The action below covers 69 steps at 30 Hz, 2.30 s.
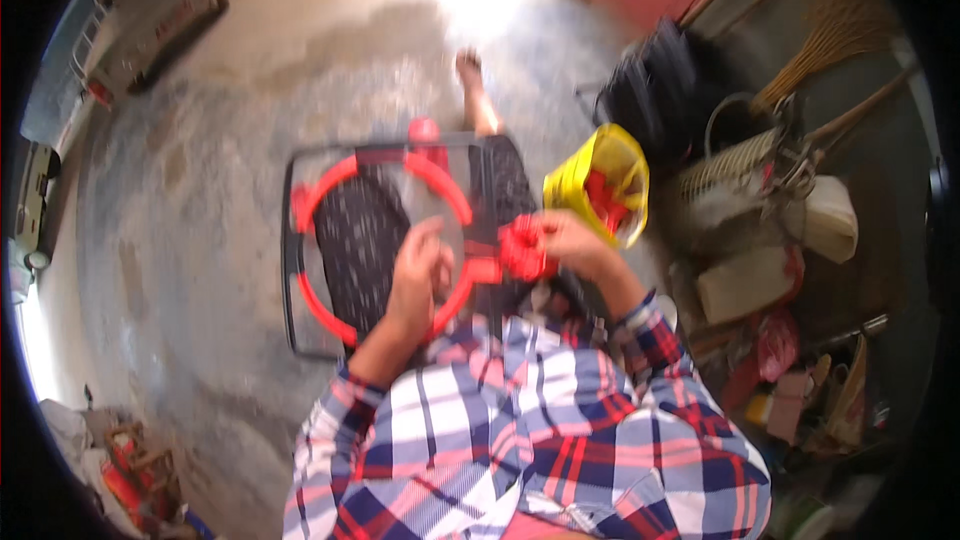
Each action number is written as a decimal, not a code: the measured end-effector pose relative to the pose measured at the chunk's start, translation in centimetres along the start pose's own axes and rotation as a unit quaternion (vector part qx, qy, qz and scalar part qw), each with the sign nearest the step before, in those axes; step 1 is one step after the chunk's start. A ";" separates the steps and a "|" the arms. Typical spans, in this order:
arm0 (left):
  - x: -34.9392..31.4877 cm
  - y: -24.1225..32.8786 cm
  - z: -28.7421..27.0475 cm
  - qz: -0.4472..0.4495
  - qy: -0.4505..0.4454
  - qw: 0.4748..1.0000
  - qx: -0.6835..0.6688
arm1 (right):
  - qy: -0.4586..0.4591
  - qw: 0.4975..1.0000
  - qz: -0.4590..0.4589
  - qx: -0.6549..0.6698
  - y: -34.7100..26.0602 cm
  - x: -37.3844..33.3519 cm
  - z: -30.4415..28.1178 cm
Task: Wrap a red string around a black plastic frame part.
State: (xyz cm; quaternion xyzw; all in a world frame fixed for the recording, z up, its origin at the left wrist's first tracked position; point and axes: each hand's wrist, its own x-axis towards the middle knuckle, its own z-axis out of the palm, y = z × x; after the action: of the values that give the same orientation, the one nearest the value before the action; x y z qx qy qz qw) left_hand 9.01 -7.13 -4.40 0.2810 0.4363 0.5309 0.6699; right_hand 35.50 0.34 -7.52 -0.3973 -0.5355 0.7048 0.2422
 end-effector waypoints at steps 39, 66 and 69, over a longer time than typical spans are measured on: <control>0.9 0.6 0.0 -0.140 -0.098 0.981 -0.091 | 0.146 0.949 0.026 0.279 -1.7 -2.4 6.5; 0.7 0.0 -1.1 -0.167 -0.062 0.968 -0.179 | 0.222 0.827 -0.029 0.516 6.8 -8.0 -6.3; 0.9 0.1 -1.3 -0.152 -0.110 0.968 -0.168 | 0.498 0.712 -0.087 0.487 12.1 -13.2 -14.5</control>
State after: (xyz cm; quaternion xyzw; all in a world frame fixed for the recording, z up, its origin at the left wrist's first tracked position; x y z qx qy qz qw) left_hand 7.91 -6.35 -5.15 0.1510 0.3020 0.4545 0.8243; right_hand 55.93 -5.38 -16.60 -0.4696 0.0480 0.5437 0.6940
